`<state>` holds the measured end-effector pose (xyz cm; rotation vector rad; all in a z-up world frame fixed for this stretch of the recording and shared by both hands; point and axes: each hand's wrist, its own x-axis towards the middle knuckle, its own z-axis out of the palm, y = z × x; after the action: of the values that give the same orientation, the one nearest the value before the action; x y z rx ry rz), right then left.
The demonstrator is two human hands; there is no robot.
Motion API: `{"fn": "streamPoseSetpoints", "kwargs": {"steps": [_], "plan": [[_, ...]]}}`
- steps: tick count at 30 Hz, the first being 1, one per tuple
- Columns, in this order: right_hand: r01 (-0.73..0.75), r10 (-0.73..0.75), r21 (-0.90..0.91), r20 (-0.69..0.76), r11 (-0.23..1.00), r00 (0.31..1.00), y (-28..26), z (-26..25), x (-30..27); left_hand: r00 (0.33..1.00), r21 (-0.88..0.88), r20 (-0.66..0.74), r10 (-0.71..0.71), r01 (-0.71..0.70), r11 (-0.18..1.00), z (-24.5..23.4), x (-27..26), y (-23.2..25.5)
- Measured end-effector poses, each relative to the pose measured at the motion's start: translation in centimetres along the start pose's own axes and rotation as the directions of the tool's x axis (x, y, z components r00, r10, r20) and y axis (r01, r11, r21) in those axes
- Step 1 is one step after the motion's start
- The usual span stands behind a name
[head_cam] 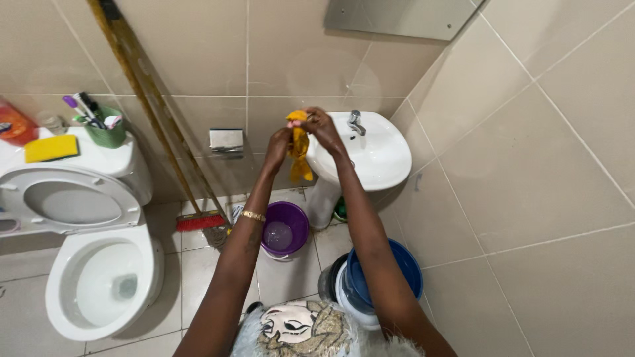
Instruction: The person scrubs a white pedestal sink with a yellow sponge, rinsing the sponge in a purple bucket. They then wipe the sink basin and faucet with a yellow cloth, rinsing and wringing the cloth in the bucket. The person continues wiping the sink and faucet, then rinses the cloth again in the bucket.
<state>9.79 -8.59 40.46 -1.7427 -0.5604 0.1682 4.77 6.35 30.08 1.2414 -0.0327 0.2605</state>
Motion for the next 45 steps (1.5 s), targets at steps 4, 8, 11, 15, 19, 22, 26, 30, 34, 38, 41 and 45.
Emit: {"fn": "streamPoseSetpoints", "kwargs": {"steps": [4, 8, 11, 15, 19, 22, 26, 30, 34, 38, 41, 45], "plan": [[0.0, 0.002, -0.116, 0.015, 0.993, 1.0, -2.9, -0.6, 0.2, 0.993, 0.093, 0.085, 0.077, -0.085, 0.992, -0.3, -0.8, 3.7], [0.096, -0.004, -0.273, 0.318, 0.957, 0.948, -4.8, -1.6, 0.2, 0.965, 0.184, 0.16, 0.209, -0.237, 0.954, -2.5, -1.4, 3.5], [0.04, 0.049, -0.263, 0.323, 0.964, 0.945, -6.7, -3.9, -0.9, 0.992, 0.151, 0.044, 0.114, -0.12, 0.981, -4.8, -2.4, 5.8], [-0.053, 0.155, -0.235, 0.438, 0.971, 0.885, -7.8, -3.4, -1.9, 0.993, 0.078, 0.078, 0.087, -0.093, 0.993, -5.1, -3.8, 10.8], [0.071, -0.076, 0.029, 0.28, 0.997, 0.957, -8.5, -3.3, -1.2, 0.963, -0.105, 0.102, -0.25, 0.261, 0.96, -4.3, -5.3, 14.9], [0.11, -0.096, -0.058, 0.202, 0.992, 0.975, -7.5, -2.0, 0.4, 0.916, -0.173, 0.163, -0.367, 0.393, 0.903, -2.8, -6.5, 15.9], [0.174, -0.191, 0.096, 0.211, 0.98, 0.959, -6.7, -1.9, 1.4, 0.958, 0.016, -0.031, -0.284, 0.285, 0.958, -1.6, -4.9, 15.5], [0.039, -0.016, -0.06, 0.347, 0.997, 0.938, -7.0, -2.3, -2.0, 0.977, 0.027, -0.191, -0.092, 0.099, 0.995, -3.6, -2.7, 15.6], [-0.014, -0.056, 0.214, 0.317, 0.977, 0.947, -6.7, -3.0, -4.1, 0.994, 0.048, -0.092, 0.055, -0.05, 0.998, -5.0, -2.0, 18.4], [-0.111, 0.227, -0.267, 0.453, 0.957, 0.862, -4.5, -1.0, -3.8, 0.997, 0.294, 0.04, -0.068, 0.054, 0.954, -4.1, -3.1, 21.2], [0.116, -0.069, -0.118, 0.339, 0.986, 0.938, -3.5, 0.1, -2.0, 0.957, 0.462, 0.273, -0.104, -0.036, 0.886, -3.1, -2.7, 22.3], [0.104, -0.021, -0.097, 0.626, 0.99, 0.78, 0.8, 4.1, 2.6, 0.857, 0.485, 0.489, -0.163, -0.111, 0.867, -4.1, -1.2, 23.1]]}}
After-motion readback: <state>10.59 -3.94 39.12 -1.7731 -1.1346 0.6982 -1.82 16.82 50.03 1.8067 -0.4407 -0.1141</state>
